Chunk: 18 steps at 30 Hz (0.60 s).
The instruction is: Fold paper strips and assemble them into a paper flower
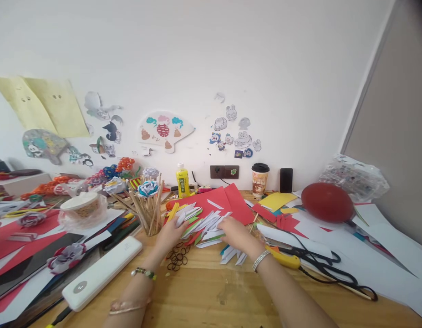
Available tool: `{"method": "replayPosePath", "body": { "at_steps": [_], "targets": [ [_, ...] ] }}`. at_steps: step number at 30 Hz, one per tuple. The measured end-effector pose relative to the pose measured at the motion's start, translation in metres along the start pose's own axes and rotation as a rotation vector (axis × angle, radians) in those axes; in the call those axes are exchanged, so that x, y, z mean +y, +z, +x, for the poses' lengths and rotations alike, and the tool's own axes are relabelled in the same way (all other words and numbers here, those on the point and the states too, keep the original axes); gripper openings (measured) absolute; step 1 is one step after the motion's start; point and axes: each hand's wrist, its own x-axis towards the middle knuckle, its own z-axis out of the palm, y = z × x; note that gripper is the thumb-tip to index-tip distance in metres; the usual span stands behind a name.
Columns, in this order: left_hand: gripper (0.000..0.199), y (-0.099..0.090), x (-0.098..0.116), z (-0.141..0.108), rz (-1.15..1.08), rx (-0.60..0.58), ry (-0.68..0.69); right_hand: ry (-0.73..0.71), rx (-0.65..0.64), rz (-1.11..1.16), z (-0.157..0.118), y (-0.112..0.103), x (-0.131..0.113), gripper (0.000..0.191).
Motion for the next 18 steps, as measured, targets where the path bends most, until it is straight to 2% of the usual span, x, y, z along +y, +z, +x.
{"method": "replayPosePath", "body": {
  "at_steps": [5,8,11,15,18],
  "targets": [
    [0.031,0.011,0.003,-0.006,0.064,-0.096,0.066,0.016,0.033,-0.088,0.002,0.014,-0.012,0.018],
    [0.029,0.016,0.008,-0.01,0.053,-0.075,0.09,-0.007,0.075,-0.066,0.003,0.014,-0.011,0.016],
    [0.029,0.017,0.015,-0.011,-0.013,-0.028,0.058,0.025,0.122,0.038,0.005,0.011,-0.007,0.013],
    [0.031,0.017,0.027,-0.013,-0.148,-0.085,0.033,0.116,0.2,0.229,0.008,0.006,-0.007,0.005],
    [0.033,0.019,0.032,-0.017,-0.219,-0.092,0.011,0.109,0.299,0.342,0.009,0.004,-0.012,0.004]
  ]
}}
